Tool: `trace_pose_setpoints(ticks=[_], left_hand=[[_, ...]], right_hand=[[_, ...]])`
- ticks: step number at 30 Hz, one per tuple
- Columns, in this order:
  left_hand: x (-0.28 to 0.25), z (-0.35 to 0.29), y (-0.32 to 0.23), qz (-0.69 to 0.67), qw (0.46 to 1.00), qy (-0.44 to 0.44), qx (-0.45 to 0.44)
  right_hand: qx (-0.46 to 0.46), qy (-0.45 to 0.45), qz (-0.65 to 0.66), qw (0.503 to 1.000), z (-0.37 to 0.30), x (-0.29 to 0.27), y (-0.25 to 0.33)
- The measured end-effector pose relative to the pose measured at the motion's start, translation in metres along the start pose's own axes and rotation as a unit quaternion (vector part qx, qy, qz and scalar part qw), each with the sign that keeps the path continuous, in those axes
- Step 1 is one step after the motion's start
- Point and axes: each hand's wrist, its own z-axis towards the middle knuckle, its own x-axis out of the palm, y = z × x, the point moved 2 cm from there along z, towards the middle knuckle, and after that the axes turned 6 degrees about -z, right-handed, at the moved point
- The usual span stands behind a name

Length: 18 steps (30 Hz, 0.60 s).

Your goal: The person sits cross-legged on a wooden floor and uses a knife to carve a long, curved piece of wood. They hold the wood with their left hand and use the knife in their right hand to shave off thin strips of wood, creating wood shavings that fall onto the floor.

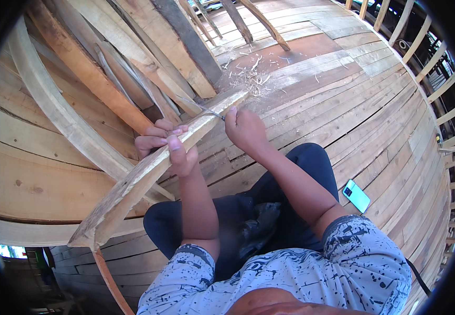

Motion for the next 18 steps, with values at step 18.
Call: trace_pose_setpoints(ticks=[18], left_hand=[[-0.015, 0.014, -0.036, 0.025, 0.998, -0.063, 0.009]], right_hand=[[-0.04, -0.067, 0.043, 0.996, -0.049, 0.01, 0.049]])
